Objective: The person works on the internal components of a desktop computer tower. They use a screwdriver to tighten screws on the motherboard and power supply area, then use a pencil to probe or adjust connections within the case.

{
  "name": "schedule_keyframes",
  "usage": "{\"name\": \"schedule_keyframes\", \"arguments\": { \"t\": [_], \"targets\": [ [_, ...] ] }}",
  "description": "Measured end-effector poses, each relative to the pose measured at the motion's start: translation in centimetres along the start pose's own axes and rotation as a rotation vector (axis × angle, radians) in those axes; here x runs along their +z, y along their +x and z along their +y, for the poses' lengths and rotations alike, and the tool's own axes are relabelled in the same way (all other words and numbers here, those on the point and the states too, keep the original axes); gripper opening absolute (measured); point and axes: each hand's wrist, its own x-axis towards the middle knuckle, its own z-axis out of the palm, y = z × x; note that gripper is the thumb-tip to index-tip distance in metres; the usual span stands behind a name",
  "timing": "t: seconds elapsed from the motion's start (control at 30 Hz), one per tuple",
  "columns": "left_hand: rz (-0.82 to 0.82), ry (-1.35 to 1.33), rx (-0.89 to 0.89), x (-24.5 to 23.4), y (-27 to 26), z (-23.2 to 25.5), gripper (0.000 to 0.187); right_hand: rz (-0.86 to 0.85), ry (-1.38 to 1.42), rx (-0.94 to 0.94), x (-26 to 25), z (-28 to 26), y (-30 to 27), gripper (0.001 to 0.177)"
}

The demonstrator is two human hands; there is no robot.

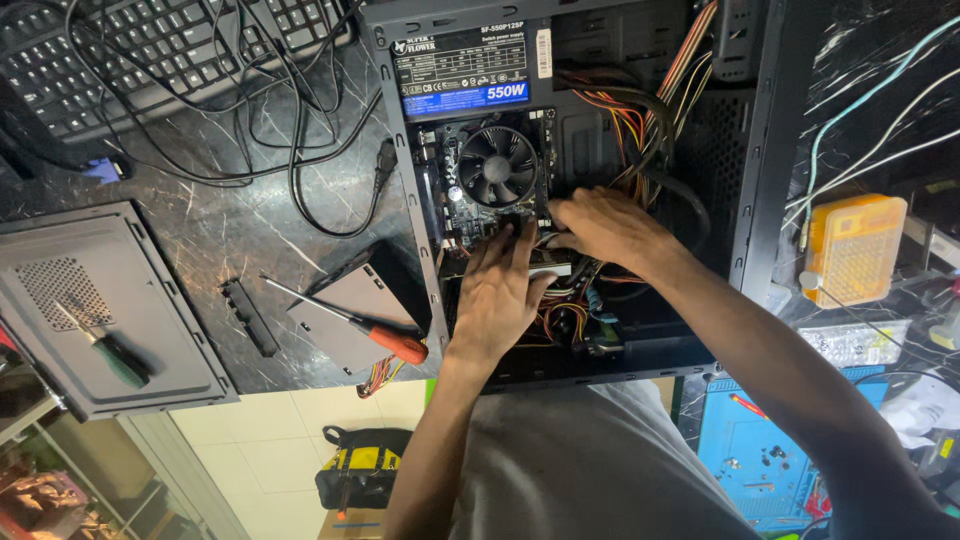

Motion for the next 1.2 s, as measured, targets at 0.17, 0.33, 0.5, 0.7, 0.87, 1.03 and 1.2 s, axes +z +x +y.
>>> {"name": "schedule_keyframes", "arguments": {
  "t": [0.17, 0.33, 0.5, 0.7, 0.87, 1.03, 1.2],
  "targets": [
    [-0.122, -0.007, -0.131, -2.5, 0.2, 0.4, 0.075, -0.005, 0.031, 0.028, -1.9, -1.2, -1.2, 0.022],
    [-0.176, 0.032, -0.198, -3.5, -0.3, 1.3, 0.07, -0.051, -0.072, 0.146, -0.3, -2.0, -1.6, 0.023],
    [-0.147, -0.003, -0.296, -2.1, -1.3, 0.7, 0.059, 0.034, -0.026, 0.107, -0.4, -2.7, -1.0, 0.022],
    [-0.025, -0.054, -0.323, -1.6, -3.4, 2.0, 0.08, 0.0, 0.135, 0.057, -0.2, -3.5, -0.5, 0.019],
    [0.085, 0.122, -0.29, 0.0, -4.4, 2.2, 0.076, -0.018, 0.165, 0.02, -0.3, -2.9, -0.4, 0.019],
    [0.121, 0.136, -0.275, 0.4, -4.5, 2.2, 0.072, -0.008, 0.251, 0.014, -0.8, -3.0, -1.3, 0.021],
    [0.054, 0.18, -0.257, 1.3, -4.0, 1.4, 0.067, -0.063, 0.25, 0.031, -1.7, -2.5, -1.8, 0.028]
  ]
}}
